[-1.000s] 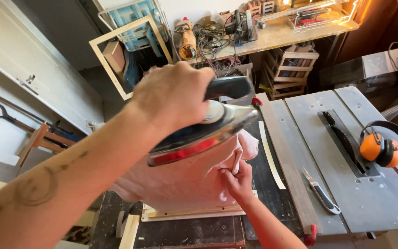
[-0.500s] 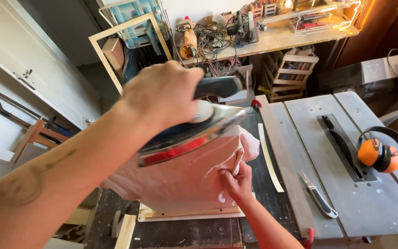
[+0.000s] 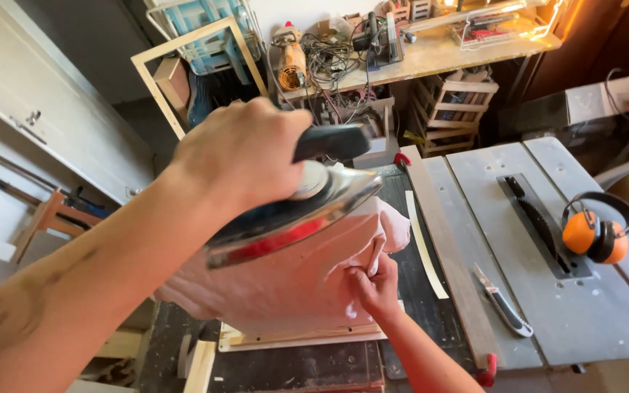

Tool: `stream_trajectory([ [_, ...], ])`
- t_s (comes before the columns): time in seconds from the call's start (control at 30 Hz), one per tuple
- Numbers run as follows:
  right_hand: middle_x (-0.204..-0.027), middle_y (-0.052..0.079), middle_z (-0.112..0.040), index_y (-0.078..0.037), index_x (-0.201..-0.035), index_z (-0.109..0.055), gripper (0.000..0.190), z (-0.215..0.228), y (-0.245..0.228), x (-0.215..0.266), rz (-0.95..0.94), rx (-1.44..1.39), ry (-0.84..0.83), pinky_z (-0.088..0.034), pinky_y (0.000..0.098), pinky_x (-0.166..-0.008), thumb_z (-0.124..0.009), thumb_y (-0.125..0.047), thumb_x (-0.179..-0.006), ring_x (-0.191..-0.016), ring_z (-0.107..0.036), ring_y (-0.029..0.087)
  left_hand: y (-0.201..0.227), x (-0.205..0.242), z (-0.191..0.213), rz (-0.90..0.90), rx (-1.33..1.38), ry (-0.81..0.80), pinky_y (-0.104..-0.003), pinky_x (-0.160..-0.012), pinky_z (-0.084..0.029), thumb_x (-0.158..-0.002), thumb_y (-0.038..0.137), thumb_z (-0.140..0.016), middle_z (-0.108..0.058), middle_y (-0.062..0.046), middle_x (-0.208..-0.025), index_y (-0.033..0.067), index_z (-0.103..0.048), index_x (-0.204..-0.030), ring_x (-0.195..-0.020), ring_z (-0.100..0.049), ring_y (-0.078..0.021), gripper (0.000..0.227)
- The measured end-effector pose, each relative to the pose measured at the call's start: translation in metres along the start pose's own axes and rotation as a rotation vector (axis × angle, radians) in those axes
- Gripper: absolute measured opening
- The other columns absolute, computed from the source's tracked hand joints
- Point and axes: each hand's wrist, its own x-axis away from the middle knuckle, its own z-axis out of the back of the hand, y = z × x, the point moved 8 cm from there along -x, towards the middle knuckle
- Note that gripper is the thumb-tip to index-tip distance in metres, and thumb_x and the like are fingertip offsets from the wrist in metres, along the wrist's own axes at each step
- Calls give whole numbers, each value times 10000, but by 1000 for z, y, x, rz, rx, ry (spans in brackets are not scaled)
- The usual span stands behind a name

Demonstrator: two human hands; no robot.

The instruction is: Applying heat-activated edge banding to a wooden board using an iron, followed by trimming the excess material with a utility knife and sanding the edges for a smooth finish.

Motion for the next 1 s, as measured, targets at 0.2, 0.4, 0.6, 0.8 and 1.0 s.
stream_trajectory([
  [0.2, -646, -51, -366, -166, -666, -302, 360, 2, 14, 4, -70, 18, 36, -283, 288, -538, -628, -58, -775, -595, -353, 82, 37, 6, 6, -146, 59, 51, -424, -416, -618, -921, 66, -614, -696, -112, -636, 34, -676, -1032, -501, -705, -273, 130],
  [0.4, -702, -53, -559, -127, -762, -548, 218, 3, 19, 3, 13, 18, 6, -379, 271, -551, -675, -232, -906, -634, -496, 79, 18, -9, 0, -69, 55, 43, -455, -520, -614, -912, 72, -624, -687, -129, -730, 44, -654, -983, -650, -706, -293, 81],
  [0.6, -648, -57, -411, -160, -696, -372, 294, 2, 11, 1, -28, 35, 21, -288, 303, -543, -637, -104, -812, -616, -377, 76, 23, 11, 9, -73, 13, 43, -585, -597, -624, -867, 162, -613, -725, -165, -744, 73, -680, -1011, -656, -743, -386, 182],
  [0.8, -687, -64, -517, -117, -717, -503, 154, 3, 13, 1, -44, 21, 23, -346, 297, -547, -607, -104, -830, -655, -434, 85, 36, -19, 8, -116, 85, 81, -475, -610, -648, -894, 31, -584, -737, -140, -790, 49, -686, -1046, -697, -739, -322, 185],
  [1.0, -684, -36, -527, -136, -748, -513, 228, 0, 3, 0, 19, -2, -4, -359, 292, -560, -673, -206, -895, -633, -471, 79, 0, 12, -4, -13, -62, 51, -614, -694, -581, -895, 282, -616, -701, -203, -761, 111, -655, -969, -810, -673, -478, 191],
])
